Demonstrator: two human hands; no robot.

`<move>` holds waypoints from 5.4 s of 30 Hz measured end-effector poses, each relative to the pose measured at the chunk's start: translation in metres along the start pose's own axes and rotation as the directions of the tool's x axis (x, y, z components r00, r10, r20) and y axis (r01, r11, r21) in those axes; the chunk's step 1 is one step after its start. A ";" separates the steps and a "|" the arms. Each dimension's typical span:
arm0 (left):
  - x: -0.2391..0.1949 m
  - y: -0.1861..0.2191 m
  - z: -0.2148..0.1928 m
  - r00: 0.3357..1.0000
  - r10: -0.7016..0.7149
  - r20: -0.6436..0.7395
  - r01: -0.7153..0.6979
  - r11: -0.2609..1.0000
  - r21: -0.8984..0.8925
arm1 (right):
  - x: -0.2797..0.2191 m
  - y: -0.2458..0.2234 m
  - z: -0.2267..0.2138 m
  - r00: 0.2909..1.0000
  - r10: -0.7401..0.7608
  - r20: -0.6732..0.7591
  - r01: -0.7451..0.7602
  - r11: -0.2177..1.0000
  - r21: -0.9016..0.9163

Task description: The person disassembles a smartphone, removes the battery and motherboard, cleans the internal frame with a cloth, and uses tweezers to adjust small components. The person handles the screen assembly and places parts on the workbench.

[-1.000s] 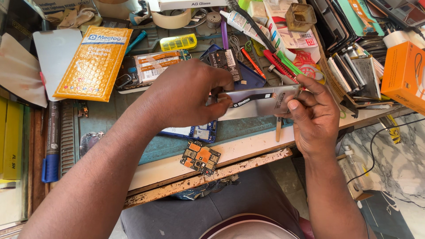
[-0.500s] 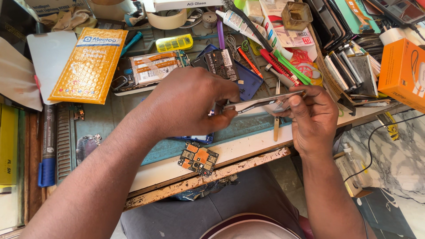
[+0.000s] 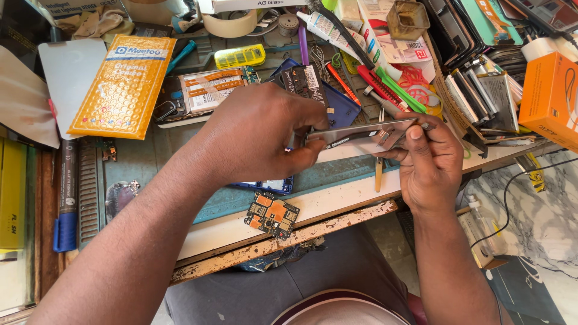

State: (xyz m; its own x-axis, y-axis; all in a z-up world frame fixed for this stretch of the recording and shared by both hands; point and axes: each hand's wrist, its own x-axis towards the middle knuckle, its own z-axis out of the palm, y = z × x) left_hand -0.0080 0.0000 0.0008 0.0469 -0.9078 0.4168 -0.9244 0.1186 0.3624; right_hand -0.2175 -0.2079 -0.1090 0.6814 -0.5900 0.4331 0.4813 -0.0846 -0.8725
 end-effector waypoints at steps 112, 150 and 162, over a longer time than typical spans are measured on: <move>-0.012 -0.035 -0.021 0.985 0.039 -0.167 0.019 0.943 0.332 | -0.001 -0.004 -0.003 0.987 -0.013 0.157 0.017 1.000 -0.025; -0.170 0.026 -0.175 0.746 -0.436 -0.503 0.633 0.700 0.332 | 0.027 -0.040 0.025 0.956 0.017 0.292 0.079 0.946 -0.315; -0.309 -0.067 -0.194 0.255 -0.804 -0.537 0.967 0.197 0.163 | 0.144 -0.038 0.132 0.735 -0.055 0.676 0.569 0.591 -0.571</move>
State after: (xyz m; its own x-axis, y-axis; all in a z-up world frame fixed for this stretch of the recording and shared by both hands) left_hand 0.1133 0.3507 0.0093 0.9585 -0.1105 0.2626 -0.1988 -0.9197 0.3385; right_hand -0.0649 -0.1841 0.0163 0.8470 0.1134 0.5193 0.3575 -0.8445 -0.3987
